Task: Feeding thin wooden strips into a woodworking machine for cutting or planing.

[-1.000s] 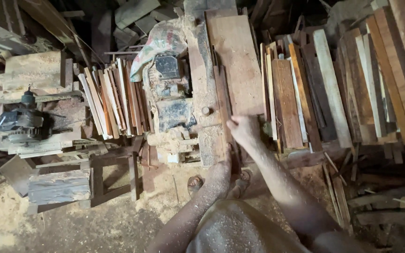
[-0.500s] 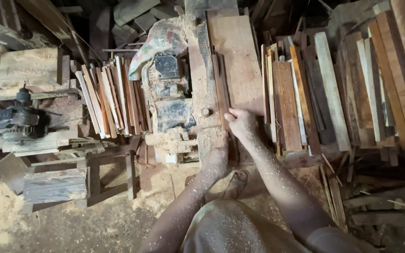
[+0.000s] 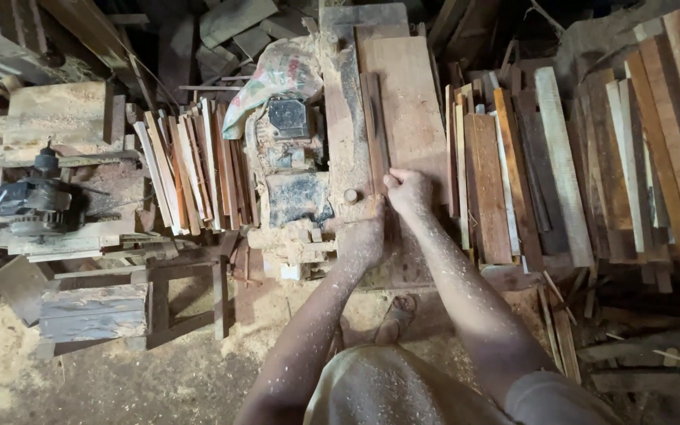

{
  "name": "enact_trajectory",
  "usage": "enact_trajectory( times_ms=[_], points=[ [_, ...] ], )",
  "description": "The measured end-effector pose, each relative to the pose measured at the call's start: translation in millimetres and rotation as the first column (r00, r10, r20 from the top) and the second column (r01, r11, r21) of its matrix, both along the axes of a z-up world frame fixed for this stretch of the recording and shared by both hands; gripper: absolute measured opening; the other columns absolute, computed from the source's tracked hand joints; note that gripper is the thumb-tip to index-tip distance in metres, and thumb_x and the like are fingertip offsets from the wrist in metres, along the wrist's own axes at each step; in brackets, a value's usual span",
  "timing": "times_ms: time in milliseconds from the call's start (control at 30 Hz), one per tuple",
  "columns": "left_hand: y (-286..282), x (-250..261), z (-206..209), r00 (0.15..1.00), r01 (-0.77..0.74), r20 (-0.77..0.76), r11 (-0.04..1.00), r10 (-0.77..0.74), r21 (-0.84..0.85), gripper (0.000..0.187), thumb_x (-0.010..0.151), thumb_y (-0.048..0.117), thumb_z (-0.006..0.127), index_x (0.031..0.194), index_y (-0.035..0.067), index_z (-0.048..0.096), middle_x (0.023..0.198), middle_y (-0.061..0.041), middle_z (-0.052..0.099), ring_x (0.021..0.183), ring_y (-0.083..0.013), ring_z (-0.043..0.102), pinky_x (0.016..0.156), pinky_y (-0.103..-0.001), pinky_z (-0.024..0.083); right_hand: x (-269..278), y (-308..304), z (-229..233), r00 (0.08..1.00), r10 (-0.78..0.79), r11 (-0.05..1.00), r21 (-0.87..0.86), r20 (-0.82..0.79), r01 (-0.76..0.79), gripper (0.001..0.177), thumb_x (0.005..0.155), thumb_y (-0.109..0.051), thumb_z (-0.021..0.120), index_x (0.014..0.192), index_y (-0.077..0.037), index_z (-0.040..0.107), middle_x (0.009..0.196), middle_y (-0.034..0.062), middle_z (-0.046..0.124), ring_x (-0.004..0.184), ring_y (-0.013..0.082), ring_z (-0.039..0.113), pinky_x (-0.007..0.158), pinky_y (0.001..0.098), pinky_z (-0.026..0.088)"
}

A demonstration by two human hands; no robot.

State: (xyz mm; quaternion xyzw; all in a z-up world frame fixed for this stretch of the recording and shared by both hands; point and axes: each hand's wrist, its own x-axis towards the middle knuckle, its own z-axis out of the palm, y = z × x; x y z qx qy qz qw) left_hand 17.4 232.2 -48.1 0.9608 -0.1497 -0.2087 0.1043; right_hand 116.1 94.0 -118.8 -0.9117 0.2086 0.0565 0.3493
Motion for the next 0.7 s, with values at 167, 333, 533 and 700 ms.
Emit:
enact_trajectory(
  times_ms=[167, 333, 533, 700],
  points=[
    [3, 14, 33, 0.972, -0.119, -0.218, 0.98, 0.082, -0.162, 0.091, 0.092, 0.019, 0.06, 0.164, 0.014, 0.005, 0.151, -0.018, 0.046, 0.125, -0.0404, 0.062, 0.105, -0.059, 0.05, 7, 7, 16, 0.999, 0.009, 0.995, -0.098, 0.04, -0.005, 0.03, 0.091, -0.046, 0.07, 0.116, -0.031, 0.078, 0.108, 0.0025, 0.079, 0.109, 0.0286, 0.072, 0.095, 0.0406, 0.058],
    [-7, -57, -29, 0.998, -0.061, 0.016, 0.992, 0.063, -0.111, 0.077, 0.089, 0.012, 0.052, 0.161, 0.009, 0.023, 0.095, -0.013, 0.078, 0.088, -0.0291, 0.078, 0.073, -0.046, 0.062, -88, 4, 29, 0.947, 0.196, 0.969, -0.2, 0.254, -0.147, 0.02, 0.09, -0.032, 0.071, 0.081, -0.015, 0.076, 0.082, 0.0148, 0.073, 0.09, 0.0379, 0.072, 0.075, 0.046, 0.056],
    [20, -171, 4, 0.748, -0.642, -0.517, 0.649, 0.416, -0.408, 0.06, 0.089, 0.063, 0.064, 0.125, 0.016, 0.052, 0.083, -0.012, 0.076, 0.094, -0.0348, 0.075, 0.082, -0.051, 0.061, -221, -28, 51, 0.924, 0.193, 0.961, 0.129, 0.329, -0.246, 0.017, 0.092, -0.023, 0.072, 0.104, -0.02, 0.084, 0.103, 0.0042, 0.081, 0.103, 0.0242, 0.074, 0.087, 0.0365, 0.059],
    [66, -171, 143, 0.488, -0.808, -0.743, 0.086, -0.458, -0.583, 0.048, 0.111, 0.042, 0.042, 0.101, 0.0, 0.064, 0.077, -0.01, 0.071, 0.061, -0.0144, 0.073, 0.056, -0.022, 0.064, -198, -29, 85, 0.315, 0.493, 0.699, -0.153, 0.811, -0.698, 0.059, 0.08, -0.014, 0.09, 0.134, -0.009, 0.065, 0.154, 0.0182, 0.046, 0.143, 0.0321, 0.046, 0.121, 0.0487, 0.049]
  ],
)
